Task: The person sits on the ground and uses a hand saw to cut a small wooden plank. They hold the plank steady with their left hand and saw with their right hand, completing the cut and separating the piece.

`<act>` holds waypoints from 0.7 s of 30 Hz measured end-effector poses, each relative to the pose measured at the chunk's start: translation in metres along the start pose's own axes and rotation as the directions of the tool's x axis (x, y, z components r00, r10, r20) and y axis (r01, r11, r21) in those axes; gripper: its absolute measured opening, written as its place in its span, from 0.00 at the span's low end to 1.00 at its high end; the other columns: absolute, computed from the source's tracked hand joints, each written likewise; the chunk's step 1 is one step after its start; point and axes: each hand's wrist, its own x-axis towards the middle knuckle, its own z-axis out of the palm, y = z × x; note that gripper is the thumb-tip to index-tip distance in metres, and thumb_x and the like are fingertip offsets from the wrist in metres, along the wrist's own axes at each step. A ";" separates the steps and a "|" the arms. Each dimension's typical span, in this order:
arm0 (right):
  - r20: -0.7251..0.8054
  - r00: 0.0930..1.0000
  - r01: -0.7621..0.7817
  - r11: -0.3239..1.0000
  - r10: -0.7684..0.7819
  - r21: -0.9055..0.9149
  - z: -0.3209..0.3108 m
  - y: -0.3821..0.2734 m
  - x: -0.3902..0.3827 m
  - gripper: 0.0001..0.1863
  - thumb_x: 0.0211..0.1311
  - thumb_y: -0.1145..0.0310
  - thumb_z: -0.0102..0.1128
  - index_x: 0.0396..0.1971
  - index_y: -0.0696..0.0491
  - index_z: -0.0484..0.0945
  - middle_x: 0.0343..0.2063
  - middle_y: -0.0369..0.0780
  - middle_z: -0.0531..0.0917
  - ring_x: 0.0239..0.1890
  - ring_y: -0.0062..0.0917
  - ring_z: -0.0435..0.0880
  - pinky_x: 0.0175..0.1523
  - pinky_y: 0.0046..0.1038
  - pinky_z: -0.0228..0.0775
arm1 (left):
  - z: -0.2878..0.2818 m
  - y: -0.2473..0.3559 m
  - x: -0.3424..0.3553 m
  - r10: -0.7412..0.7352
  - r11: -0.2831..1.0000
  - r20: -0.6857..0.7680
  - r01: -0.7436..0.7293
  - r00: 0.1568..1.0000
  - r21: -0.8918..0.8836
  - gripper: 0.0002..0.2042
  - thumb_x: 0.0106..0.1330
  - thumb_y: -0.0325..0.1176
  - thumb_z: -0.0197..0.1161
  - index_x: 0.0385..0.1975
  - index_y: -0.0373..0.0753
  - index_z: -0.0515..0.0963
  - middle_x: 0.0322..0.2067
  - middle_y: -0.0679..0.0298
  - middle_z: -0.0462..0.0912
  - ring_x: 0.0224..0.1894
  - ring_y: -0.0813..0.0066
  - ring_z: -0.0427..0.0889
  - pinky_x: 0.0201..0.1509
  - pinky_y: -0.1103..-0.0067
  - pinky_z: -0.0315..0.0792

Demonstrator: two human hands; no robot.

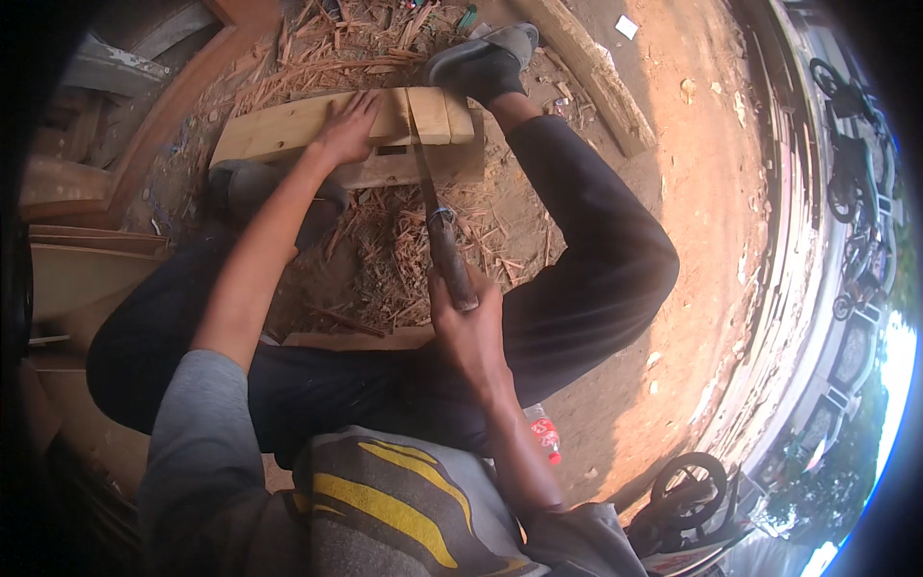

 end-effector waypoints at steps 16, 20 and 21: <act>0.048 0.989 -0.144 0.989 0.142 0.040 -0.019 -0.040 -0.016 0.13 0.62 0.65 0.55 0.25 0.59 0.73 0.16 0.29 0.69 0.19 0.10 0.64 0.23 0.20 0.56 | -0.002 0.016 -0.001 -0.110 0.992 0.033 0.111 0.993 -0.054 0.42 0.53 0.33 0.61 0.68 0.34 0.48 0.70 0.54 0.46 0.72 0.56 0.45 0.67 0.40 0.41; 0.059 0.987 -0.154 0.986 0.150 0.069 -0.041 -0.041 -0.023 0.11 0.62 0.65 0.55 0.23 0.56 0.73 0.13 0.29 0.70 0.15 0.10 0.65 0.19 0.18 0.54 | -0.005 0.020 -0.003 -0.132 0.991 0.033 0.133 0.991 -0.033 0.41 0.54 0.34 0.60 0.68 0.34 0.47 0.70 0.53 0.46 0.72 0.56 0.45 0.67 0.40 0.42; 0.052 0.989 -0.142 0.989 0.140 0.051 -0.039 -0.043 -0.019 0.11 0.61 0.65 0.55 0.23 0.54 0.73 0.12 0.28 0.69 0.13 0.10 0.65 0.18 0.17 0.53 | -0.004 0.020 -0.002 -0.145 0.989 0.034 0.146 0.989 -0.023 0.41 0.55 0.34 0.60 0.68 0.34 0.48 0.70 0.53 0.46 0.72 0.56 0.45 0.67 0.40 0.42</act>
